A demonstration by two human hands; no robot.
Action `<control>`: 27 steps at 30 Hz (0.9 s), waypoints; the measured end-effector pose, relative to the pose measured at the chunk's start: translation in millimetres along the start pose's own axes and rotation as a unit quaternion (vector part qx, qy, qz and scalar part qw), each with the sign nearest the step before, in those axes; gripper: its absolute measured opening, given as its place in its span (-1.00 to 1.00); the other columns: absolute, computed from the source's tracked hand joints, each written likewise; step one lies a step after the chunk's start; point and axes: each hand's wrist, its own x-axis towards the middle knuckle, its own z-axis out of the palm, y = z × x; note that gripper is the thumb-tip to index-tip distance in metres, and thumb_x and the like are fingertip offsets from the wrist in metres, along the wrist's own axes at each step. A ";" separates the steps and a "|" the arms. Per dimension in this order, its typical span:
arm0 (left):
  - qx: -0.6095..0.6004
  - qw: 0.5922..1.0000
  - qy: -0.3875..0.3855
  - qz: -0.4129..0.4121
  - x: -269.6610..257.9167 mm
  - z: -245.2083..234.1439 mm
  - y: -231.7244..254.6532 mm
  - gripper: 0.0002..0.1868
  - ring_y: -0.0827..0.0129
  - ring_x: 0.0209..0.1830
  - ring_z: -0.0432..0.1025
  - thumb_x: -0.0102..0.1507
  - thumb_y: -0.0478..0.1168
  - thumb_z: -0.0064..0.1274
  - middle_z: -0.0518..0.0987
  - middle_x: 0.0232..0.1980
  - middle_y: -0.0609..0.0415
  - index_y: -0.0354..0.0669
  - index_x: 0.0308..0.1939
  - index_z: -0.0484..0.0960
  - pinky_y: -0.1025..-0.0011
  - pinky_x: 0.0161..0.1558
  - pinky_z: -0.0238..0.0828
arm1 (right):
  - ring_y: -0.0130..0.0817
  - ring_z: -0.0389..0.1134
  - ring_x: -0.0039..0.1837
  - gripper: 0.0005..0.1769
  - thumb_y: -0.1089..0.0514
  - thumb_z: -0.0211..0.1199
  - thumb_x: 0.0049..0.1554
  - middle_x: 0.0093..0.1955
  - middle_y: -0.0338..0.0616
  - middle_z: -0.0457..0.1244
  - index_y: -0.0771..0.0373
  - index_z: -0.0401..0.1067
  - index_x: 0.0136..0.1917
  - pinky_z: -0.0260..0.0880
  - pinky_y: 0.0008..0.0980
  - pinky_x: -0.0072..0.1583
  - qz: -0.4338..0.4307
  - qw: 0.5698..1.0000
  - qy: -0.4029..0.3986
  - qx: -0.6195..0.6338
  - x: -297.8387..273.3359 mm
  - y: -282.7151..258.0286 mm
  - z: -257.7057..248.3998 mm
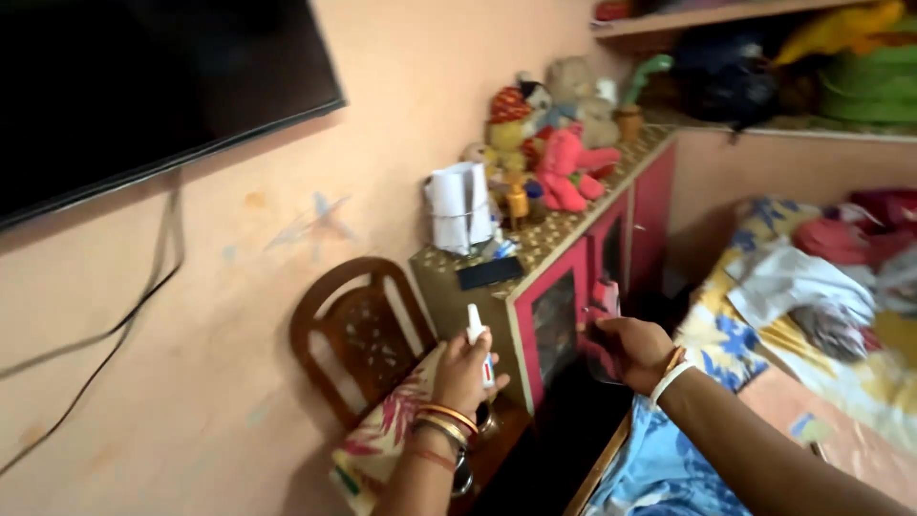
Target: Organize a bed by straightening pillows and folding clothes, then tidy up a shelf containing toys and notebooks.
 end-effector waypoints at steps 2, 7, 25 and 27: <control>-0.024 0.998 -0.060 -0.015 19.0 12.6 -19.1 -0.60 0.44 -0.05 0.44 0.29 0.04 0.11 0.49 -0.04 0.25 0.00 0.13 0.57 0.18 -0.14 0.65 | -0.36 0.42 -0.22 -0.80 0.17 0.07 0.23 -0.10 -0.14 0.44 0.24 0.49 0.01 0.34 -0.44 -0.28 0.033 0.999 0.001 -0.019 8.2 -2.9 -17.6; -0.057 0.994 -0.069 -0.063 72.1 29.7 -58.3 -0.59 0.37 -0.07 0.47 0.27 0.02 0.14 0.52 -0.05 0.21 -0.03 0.13 0.55 0.09 -0.15 0.68 | -0.33 0.41 -0.17 -0.79 0.20 0.04 0.24 -0.05 -0.10 0.43 0.28 0.44 0.07 0.43 -0.38 -0.17 0.022 1.000 0.016 -0.007 39.7 -24.2 -40.0; 0.058 0.990 -0.076 0.106 260.1 67.7 -62.9 -0.78 0.60 -0.41 0.46 0.20 -0.20 0.27 0.62 -0.35 0.24 -0.21 -0.12 0.68 0.48 -0.34 0.47 | -0.29 0.44 -0.13 -0.81 0.28 0.11 0.19 -0.13 -0.14 0.40 0.28 0.48 0.05 0.51 -0.21 -0.02 0.024 0.994 -0.010 -0.105 166.3 -86.7 -55.9; 0.035 0.988 -0.115 0.093 281.8 79.3 -55.1 -0.77 0.59 -0.40 0.47 0.19 -0.21 0.27 0.63 -0.34 0.23 -0.20 -0.12 0.67 0.47 -0.33 0.47 | -0.29 0.44 -0.14 -0.81 0.27 0.12 0.18 -0.14 -0.14 0.40 0.29 0.49 0.04 0.51 -0.22 -0.03 0.026 0.996 -0.002 -0.088 189.9 -80.4 -86.6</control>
